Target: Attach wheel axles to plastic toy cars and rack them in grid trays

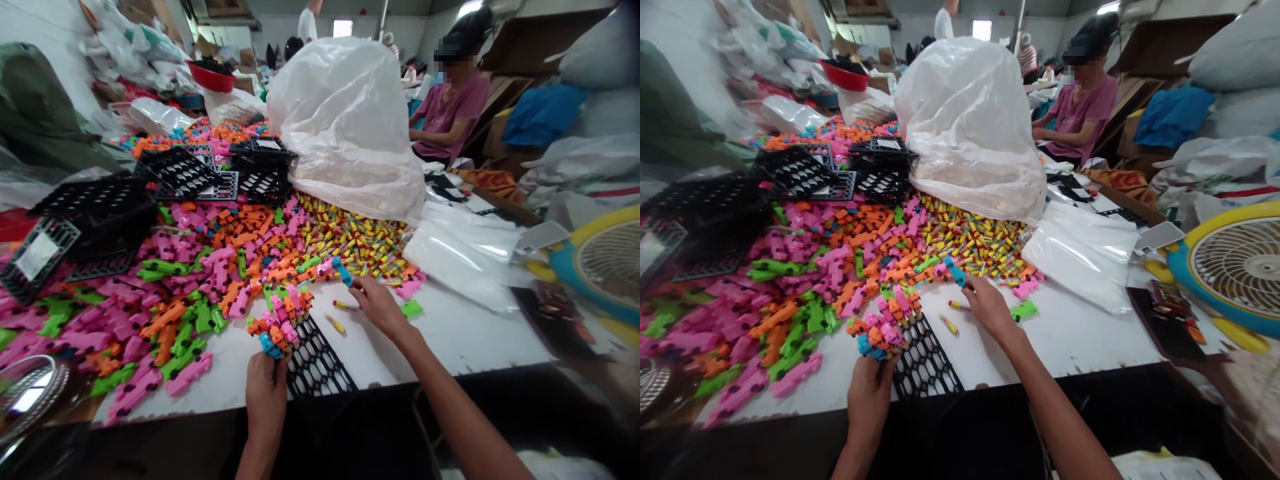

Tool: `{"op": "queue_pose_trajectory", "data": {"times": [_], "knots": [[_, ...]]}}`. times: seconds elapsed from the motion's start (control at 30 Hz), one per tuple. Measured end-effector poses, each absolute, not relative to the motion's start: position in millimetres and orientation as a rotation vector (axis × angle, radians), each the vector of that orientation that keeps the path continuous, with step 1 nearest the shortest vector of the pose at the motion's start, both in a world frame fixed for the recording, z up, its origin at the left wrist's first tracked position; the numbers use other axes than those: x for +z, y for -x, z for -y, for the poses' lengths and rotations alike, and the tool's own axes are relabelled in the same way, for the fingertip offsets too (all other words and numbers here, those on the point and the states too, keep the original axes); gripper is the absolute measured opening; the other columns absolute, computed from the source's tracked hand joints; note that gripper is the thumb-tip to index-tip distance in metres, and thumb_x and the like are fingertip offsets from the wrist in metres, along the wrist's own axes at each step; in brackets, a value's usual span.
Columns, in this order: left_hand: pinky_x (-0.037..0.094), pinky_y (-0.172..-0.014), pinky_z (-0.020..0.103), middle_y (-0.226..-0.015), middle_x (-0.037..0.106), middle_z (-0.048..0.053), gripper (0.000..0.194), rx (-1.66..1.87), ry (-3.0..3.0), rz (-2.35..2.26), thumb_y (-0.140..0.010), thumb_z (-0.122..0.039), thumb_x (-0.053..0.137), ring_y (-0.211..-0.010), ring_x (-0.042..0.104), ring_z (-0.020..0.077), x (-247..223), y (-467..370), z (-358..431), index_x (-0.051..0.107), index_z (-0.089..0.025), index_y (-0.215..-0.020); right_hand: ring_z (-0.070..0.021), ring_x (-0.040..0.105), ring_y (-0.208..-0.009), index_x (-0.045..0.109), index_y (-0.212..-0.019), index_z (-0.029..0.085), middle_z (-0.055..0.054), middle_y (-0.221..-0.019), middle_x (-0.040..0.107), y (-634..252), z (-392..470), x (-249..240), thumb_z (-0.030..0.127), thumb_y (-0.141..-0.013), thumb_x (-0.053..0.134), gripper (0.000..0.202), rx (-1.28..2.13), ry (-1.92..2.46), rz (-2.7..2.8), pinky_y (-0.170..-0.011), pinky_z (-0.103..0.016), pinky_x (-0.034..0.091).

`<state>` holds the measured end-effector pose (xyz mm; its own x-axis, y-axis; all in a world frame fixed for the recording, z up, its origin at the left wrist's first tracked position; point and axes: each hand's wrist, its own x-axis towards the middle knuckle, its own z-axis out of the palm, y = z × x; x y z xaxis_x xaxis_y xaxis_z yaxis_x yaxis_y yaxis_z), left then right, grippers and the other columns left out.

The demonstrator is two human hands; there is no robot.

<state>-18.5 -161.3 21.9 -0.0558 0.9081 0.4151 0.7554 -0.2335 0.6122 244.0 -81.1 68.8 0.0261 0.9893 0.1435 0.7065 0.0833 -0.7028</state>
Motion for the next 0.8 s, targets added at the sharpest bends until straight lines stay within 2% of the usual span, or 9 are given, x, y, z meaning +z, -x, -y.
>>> {"op": "queue_pose_trajectory", "data": {"times": [0.07,0.17,0.33,0.43,0.6,0.7,0.8], "knots": [[0.046,-0.062,0.032,-0.07,0.057,0.001,0.022,1.154,-2.026,-1.831,-0.089,-0.039,0.05,-0.072,0.055,0.0198,23.0,17.8,162.7,0.06,-0.021,-0.082,-0.0159,0.063,-0.067,0.053,-0.094,0.021,0.001,-0.073,0.062,-230.5,95.3,67.4,0.03,-0.089,0.048,0.011,0.88,1.586,1.546,-0.066,-0.029,0.047],[0.045,-0.061,0.031,-0.069,0.056,0.001,0.021,1.131,-2.045,-1.85,-0.089,-0.038,0.049,-0.072,0.054,0.0198,23.5,16.3,163.1,0.059,-0.021,-0.082,-0.0141,0.063,-0.061,0.048,-0.094,0.022,0.003,-0.072,0.062,-196.7,111.1,56.5,0.035,-0.085,0.055,0.017,1.222,1.318,1.336,-0.062,-0.028,0.05],[0.045,-0.063,0.031,-0.073,0.058,0.002,0.017,1.13,-2.081,-1.838,-0.089,-0.035,0.05,-0.074,0.055,0.0196,22.1,16.5,163.4,0.059,-0.022,-0.085,-0.0142,0.06,-0.059,0.049,-0.094,0.022,0.003,-0.065,0.062,-158.6,123.0,34.1,0.032,-0.085,0.054,0.014,1.427,1.13,1.286,-0.061,-0.028,0.051],[0.046,-0.065,0.031,-0.075,0.06,0.002,0.016,1.153,-2.127,-1.828,-0.09,-0.034,0.05,-0.075,0.055,0.0196,20.3,17.9,162.8,0.06,-0.022,-0.087,-0.0138,0.058,-0.058,0.05,-0.088,0.023,0.003,-0.064,0.06,-155.8,123.2,26.4,0.028,-0.087,0.051,0.005,1.335,1.178,1.413,-0.06,-0.027,0.05],[0.046,-0.064,0.03,-0.074,0.059,0.001,0.015,1.173,-2.185,-1.799,-0.089,-0.032,0.05,-0.074,0.055,0.0191,17.6,19.1,159.9,0.061,-0.021,-0.093,-0.0172,0.059,-0.082,0.057,-0.089,0.021,-0.003,-0.089,0.063,-154.4,120.7,25.7,0.022,-0.085,0.054,0.005,0.901,1.156,1.799,-0.076,-0.029,0.049],[0.047,-0.064,0.031,-0.074,0.059,0.001,0.017,1.18,-2.176,-1.809,-0.089,-0.034,0.05,-0.075,0.055,0.0195,16.4,19.7,159.5,0.061,-0.022,-0.09,-0.0164,0.058,-0.082,0.057,-0.088,0.021,-0.003,-0.089,0.063,-153.2,121.7,32.3,0.016,-0.085,0.054,0.007,0.859,1.148,1.875,-0.075,-0.026,0.048],[0.048,-0.066,0.032,-0.077,0.06,0.002,0.02,1.154,-2.091,-1.858,-0.089,-0.038,0.05,-0.077,0.057,0.0199,14.8,22.3,161.6,0.061,-0.023,-0.091,-0.0147,0.059,-0.08,0.059,-0.093,0.022,0.0,-0.088,0.064,-163.6,117.0,40.6,0.017,-0.084,0.058,0.01,0.898,1.15,1.9,-0.073,-0.024,0.048]]}}
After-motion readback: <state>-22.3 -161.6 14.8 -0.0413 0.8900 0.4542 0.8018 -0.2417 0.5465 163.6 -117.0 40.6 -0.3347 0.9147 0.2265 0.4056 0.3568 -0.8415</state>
